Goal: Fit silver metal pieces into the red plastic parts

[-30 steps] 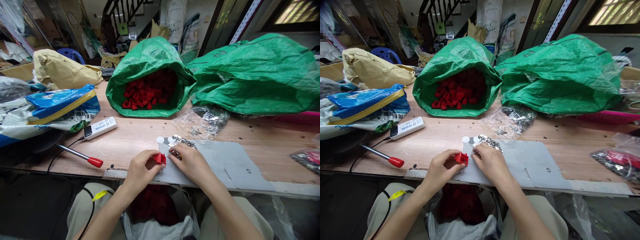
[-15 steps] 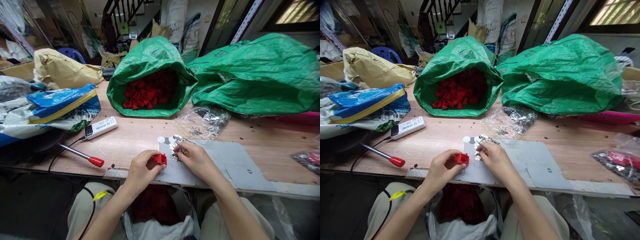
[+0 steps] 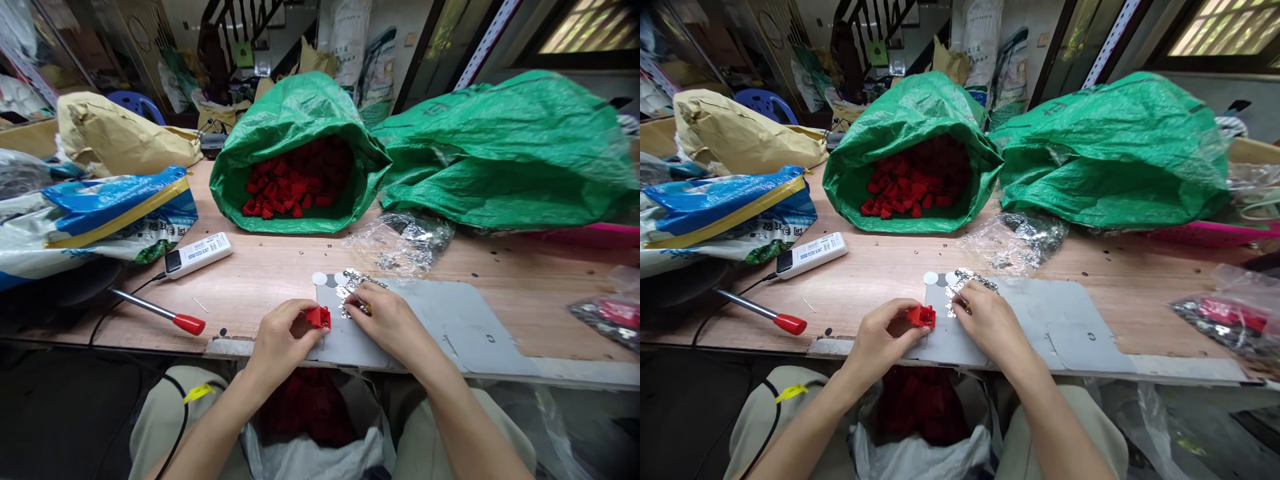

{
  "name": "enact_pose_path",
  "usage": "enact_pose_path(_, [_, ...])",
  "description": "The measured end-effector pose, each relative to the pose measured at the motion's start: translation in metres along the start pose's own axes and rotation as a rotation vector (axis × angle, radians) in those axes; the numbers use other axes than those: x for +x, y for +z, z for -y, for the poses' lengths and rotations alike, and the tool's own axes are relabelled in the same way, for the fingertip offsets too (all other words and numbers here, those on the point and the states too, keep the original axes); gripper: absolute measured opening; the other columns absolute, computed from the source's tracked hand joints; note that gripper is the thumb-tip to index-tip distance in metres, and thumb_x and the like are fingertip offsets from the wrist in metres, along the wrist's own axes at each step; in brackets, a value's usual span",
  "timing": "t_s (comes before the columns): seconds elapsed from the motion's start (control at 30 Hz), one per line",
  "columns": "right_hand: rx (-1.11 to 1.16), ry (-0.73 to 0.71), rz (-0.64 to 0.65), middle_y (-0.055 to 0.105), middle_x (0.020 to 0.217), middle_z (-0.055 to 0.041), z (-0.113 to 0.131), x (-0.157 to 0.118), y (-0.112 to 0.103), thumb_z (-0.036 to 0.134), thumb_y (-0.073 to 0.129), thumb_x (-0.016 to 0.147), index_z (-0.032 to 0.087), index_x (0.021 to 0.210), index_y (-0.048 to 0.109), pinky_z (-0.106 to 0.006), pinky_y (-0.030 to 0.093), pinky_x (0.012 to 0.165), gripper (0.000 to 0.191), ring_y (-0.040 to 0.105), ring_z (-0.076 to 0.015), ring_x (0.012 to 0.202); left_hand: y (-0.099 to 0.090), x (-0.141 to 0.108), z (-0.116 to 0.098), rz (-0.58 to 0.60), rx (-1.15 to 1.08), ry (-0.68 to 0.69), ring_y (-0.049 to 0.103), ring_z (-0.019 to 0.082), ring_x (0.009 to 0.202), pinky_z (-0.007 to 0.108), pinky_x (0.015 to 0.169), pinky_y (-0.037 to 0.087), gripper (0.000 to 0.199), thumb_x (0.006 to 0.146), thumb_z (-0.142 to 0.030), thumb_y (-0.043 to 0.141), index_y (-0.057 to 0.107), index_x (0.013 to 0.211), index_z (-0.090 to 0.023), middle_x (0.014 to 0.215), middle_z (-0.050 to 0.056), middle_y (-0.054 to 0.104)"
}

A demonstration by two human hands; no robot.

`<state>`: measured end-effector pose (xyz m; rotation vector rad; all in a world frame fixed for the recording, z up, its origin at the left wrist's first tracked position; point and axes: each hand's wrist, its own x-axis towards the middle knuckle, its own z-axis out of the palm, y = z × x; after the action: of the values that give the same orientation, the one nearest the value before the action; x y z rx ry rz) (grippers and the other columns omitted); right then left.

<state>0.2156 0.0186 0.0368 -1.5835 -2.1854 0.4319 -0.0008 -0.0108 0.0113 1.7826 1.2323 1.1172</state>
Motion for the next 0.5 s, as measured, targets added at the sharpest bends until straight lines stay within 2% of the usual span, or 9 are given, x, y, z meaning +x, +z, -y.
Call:
enact_pose_path(0.27, [0.041, 0.003, 0.048, 0.066, 0.088, -0.0037, 0.0033, -0.0011, -0.0052, 0.015, 0.059, 0.087, 0.020, 0.084, 0.067, -0.031, 0.046, 0.072, 0.011, 0.063, -0.0202, 0.080, -0.0002, -0.0009, -0.0001, -0.007, 0.016, 0.006, 0.071, 0.020, 0.095, 0.033, 0.088, 0.057, 0.025, 0.082, -0.024, 0.075, 0.066, 0.105, -0.022, 0.104, 0.003, 0.073])
enact_pose_path(0.5, [0.016, -0.017, 0.016, 0.065, 0.086, -0.0057, 0.0032, 0.0007, -0.0028, 0.022, 0.050, 0.093, 0.021, 0.080, 0.062, -0.032, 0.045, 0.068, 0.018, 0.062, -0.0213, 0.077, 0.0003, -0.0016, 0.0007, -0.015, 0.002, 0.002, 0.071, 0.021, 0.095, 0.033, 0.088, 0.058, 0.026, 0.081, -0.025, 0.075, 0.066, 0.106, -0.021, 0.104, 0.004, 0.073])
